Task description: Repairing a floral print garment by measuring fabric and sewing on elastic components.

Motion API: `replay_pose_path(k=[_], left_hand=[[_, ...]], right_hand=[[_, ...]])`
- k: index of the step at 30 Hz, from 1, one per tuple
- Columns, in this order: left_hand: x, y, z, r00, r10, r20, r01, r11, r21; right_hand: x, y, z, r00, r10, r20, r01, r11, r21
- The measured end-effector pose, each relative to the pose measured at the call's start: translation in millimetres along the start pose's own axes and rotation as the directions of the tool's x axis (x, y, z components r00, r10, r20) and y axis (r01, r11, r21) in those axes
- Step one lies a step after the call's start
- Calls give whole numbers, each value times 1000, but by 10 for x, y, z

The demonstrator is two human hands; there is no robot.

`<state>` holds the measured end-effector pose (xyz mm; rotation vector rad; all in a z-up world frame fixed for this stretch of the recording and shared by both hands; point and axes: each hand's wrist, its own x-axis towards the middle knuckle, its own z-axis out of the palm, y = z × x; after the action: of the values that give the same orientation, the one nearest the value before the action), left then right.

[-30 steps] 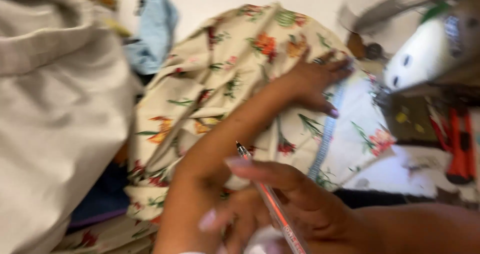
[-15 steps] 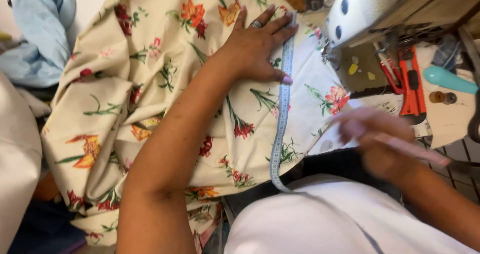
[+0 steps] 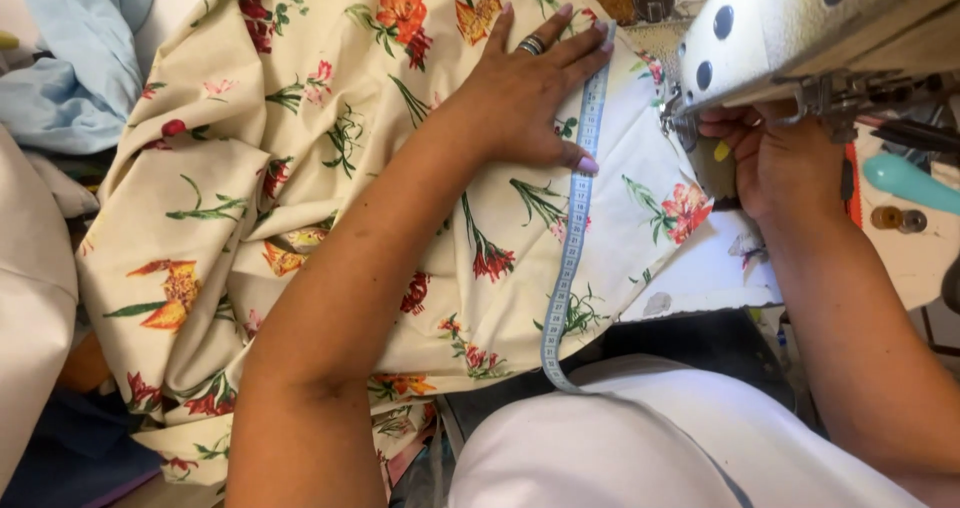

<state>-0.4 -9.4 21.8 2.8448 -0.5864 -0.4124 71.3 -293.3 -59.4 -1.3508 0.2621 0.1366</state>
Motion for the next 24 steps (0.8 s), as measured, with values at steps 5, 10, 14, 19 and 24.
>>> replay_pose_path(k=[5, 10, 14, 19, 24], left_hand=[[-20, -2, -40, 1000, -1, 23, 2, 1000, -8], [55, -43, 14, 1000, 4, 23, -4, 1000, -18], [77, -70, 53, 1000, 12, 17, -11, 999, -43], [116, -94, 81, 1000, 18, -8, -18, 1000, -26], [143, -103, 125, 999, 23, -37, -24, 1000, -12]], right_hand=[[383, 60, 209, 995, 1, 104, 7, 997, -72], [610, 10, 394, 881, -3, 474, -46, 995, 94], [590, -344, 645, 880, 12, 475, 221, 875, -431], [479, -493, 893, 834, 29, 551, 361, 727, -585], [352, -507, 974, 812, -27, 583, 390, 767, -509]])
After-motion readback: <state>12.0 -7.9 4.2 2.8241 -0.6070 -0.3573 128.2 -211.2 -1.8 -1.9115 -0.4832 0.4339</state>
